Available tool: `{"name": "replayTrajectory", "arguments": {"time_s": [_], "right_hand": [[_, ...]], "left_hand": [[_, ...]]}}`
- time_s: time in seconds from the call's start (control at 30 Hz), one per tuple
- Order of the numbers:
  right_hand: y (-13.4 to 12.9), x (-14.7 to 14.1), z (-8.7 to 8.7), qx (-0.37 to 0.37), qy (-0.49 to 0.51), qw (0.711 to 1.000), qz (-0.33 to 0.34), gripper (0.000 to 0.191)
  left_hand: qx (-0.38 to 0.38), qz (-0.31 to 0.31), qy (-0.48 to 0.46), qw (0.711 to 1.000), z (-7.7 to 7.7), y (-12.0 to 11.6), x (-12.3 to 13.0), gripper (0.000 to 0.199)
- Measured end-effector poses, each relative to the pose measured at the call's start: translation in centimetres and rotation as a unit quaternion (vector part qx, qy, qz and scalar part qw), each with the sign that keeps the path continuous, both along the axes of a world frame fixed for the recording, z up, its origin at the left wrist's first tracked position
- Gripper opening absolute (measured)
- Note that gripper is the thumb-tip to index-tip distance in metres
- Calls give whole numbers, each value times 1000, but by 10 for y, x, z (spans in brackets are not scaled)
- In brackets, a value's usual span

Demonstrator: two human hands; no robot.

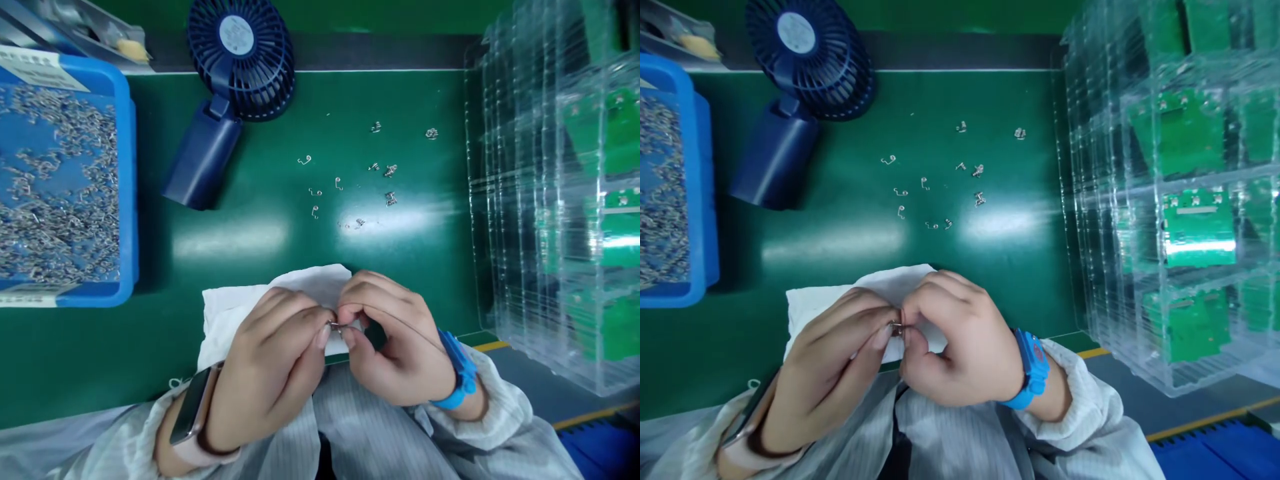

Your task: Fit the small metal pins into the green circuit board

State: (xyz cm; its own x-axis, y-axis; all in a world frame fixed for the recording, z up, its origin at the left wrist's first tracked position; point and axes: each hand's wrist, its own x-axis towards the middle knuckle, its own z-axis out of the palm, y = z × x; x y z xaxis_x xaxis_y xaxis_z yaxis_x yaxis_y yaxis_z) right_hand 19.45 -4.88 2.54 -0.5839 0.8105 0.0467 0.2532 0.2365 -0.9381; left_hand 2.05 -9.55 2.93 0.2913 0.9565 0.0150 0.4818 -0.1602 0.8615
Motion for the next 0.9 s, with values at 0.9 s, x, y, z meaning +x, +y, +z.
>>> {"name": "replayTrajectory", "arguments": {"time_s": [0.9], "right_hand": [[12,9,2,-213,55,975,32,11]], "left_hand": [[246,-2,177,953,-11,0,4,6]]}}
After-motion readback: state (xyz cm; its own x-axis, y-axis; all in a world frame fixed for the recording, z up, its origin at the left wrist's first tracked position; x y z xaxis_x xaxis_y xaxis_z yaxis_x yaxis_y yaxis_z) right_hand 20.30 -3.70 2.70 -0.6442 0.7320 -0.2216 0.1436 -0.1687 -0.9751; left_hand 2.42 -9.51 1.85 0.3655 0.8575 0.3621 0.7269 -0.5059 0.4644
